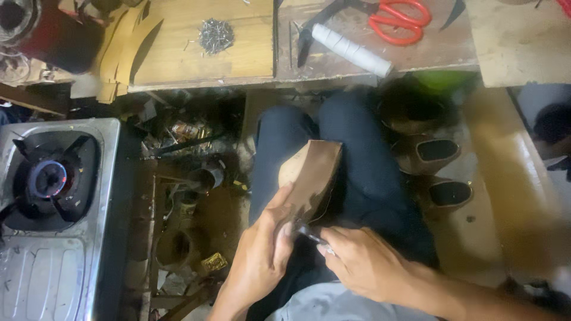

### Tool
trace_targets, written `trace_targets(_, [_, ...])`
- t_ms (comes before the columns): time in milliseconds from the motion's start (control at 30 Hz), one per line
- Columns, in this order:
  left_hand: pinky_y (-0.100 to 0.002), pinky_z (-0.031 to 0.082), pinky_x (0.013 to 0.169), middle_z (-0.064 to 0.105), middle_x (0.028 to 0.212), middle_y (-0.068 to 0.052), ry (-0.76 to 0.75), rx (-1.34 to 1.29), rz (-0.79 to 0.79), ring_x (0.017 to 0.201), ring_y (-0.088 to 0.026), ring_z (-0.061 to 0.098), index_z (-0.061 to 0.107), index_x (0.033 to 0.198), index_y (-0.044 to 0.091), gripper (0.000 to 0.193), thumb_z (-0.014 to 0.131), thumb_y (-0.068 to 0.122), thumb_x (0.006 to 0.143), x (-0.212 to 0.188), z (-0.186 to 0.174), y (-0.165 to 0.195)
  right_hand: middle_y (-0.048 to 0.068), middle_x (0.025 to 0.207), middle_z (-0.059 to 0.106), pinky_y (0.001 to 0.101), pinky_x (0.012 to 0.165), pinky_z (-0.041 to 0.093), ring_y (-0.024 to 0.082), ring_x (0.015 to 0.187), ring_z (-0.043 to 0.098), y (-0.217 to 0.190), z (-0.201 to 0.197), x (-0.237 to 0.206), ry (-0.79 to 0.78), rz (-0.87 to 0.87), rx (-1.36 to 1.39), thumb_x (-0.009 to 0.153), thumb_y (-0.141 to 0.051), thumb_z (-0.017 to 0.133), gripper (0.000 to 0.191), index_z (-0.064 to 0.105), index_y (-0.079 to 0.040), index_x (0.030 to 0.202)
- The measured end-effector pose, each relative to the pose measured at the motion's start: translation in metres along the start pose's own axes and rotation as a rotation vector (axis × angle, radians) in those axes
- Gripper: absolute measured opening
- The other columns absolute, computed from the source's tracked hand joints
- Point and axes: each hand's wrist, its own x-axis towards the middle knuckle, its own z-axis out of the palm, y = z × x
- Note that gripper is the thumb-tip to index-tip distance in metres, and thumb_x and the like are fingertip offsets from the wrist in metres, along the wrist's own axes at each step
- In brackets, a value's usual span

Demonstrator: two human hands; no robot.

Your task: The person smooths and presses the edges of a shoe sole using a hammer and a cloth. They repeatedly tap and rub the sole's perimeter to flatten and secure the material.

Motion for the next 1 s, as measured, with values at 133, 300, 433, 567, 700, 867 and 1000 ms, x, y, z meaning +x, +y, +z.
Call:
trace_targets(133, [-0.042, 0.059, 0.083, 0.057, 0.149, -0.023, -0.028, 0.023, -0.076, 0.103, -0.044, 0.073, 0.048, 0.126, 0.0, 0.03, 0.057, 0.005, 0.098, 0.0, 0.0, -0.006, 0.015, 0.069, 0.068, 0.0447, 0.055, 0.052, 0.034, 0.063, 0.071, -0.006, -0.014, -0.002, -0.17, 0.206, 0.098, 0.096, -0.023, 0.06, 0.019, 0.062, -0.004, 0.095])
trace_targets(300, [-0.041, 0.06, 0.085, 0.056, 0.15, -0.022, -0.012, 0.002, -0.069, 0.108, -0.042, 0.073, 0.048, 0.128, 0.001, 0.03, 0.057, 0.005, 0.099, -0.002, 0.003, -0.011, 0.011, 0.06, 0.065, 0.0385, 0.051, 0.054, 0.026, 0.05, 0.07, -0.011, -0.008, 0.003, -0.136, 0.349, 0.309, 0.098, -0.025, 0.057, 0.027, 0.061, -0.002, 0.084])
trace_targets(433, [-0.041, 0.059, 0.093, 0.056, 0.15, -0.022, 0.037, -0.031, 0.026, 0.114, -0.04, 0.072, 0.046, 0.131, 0.002, 0.025, 0.051, 0.005, 0.106, 0.0, 0.004, -0.015, 0.012, 0.064, 0.066, 0.0398, 0.05, 0.051, 0.028, 0.053, 0.068, -0.006, 0.014, 0.015, 0.022, 0.114, 0.106, 0.098, -0.022, 0.058, 0.02, 0.061, -0.003, 0.091])
trace_targets(567, [-0.042, 0.058, 0.09, 0.059, 0.149, -0.023, -0.048, -0.009, 0.003, 0.11, -0.039, 0.072, 0.048, 0.129, 0.001, 0.027, 0.05, 0.008, 0.104, 0.008, -0.018, -0.007, 0.015, 0.068, 0.066, 0.0424, 0.047, 0.05, 0.034, 0.056, 0.067, 0.005, 0.006, 0.013, 0.063, -0.178, -0.133, 0.094, -0.019, 0.063, 0.017, 0.06, -0.002, 0.089])
trace_targets(700, [-0.037, 0.062, 0.072, 0.077, 0.129, -0.013, -0.451, -0.079, -0.36, 0.085, -0.026, 0.077, 0.062, 0.126, 0.008, 0.031, 0.058, 0.018, 0.097, 0.038, -0.084, -0.003, 0.012, 0.072, 0.068, 0.0404, 0.057, 0.053, 0.029, 0.06, 0.07, 0.01, -0.032, -0.001, -0.548, 0.096, -0.189, 0.099, -0.028, 0.063, 0.027, 0.064, -0.004, 0.086])
trace_targets(867, [-0.033, 0.063, 0.074, 0.08, 0.109, -0.009, -0.336, -0.084, -0.466, 0.085, -0.018, 0.078, 0.067, 0.129, 0.013, 0.038, 0.065, 0.03, 0.095, 0.096, -0.08, -0.02, 0.014, 0.095, 0.072, 0.0416, 0.069, 0.055, 0.03, 0.083, 0.071, 0.018, -0.067, 0.013, -0.262, -0.085, -0.149, 0.087, -0.029, 0.075, 0.039, 0.072, -0.003, 0.114])
trace_targets(1000, [-0.033, 0.057, 0.076, 0.08, 0.096, -0.011, 0.015, 0.02, -0.511, 0.084, -0.019, 0.075, 0.069, 0.125, 0.011, 0.04, 0.066, 0.034, 0.092, 0.13, -0.021, -0.034, 0.014, 0.096, 0.073, 0.0398, 0.073, 0.056, 0.033, 0.085, 0.071, 0.041, -0.098, 0.06, 0.225, -0.06, -0.268, 0.085, -0.026, 0.074, 0.035, 0.072, -0.001, 0.11])
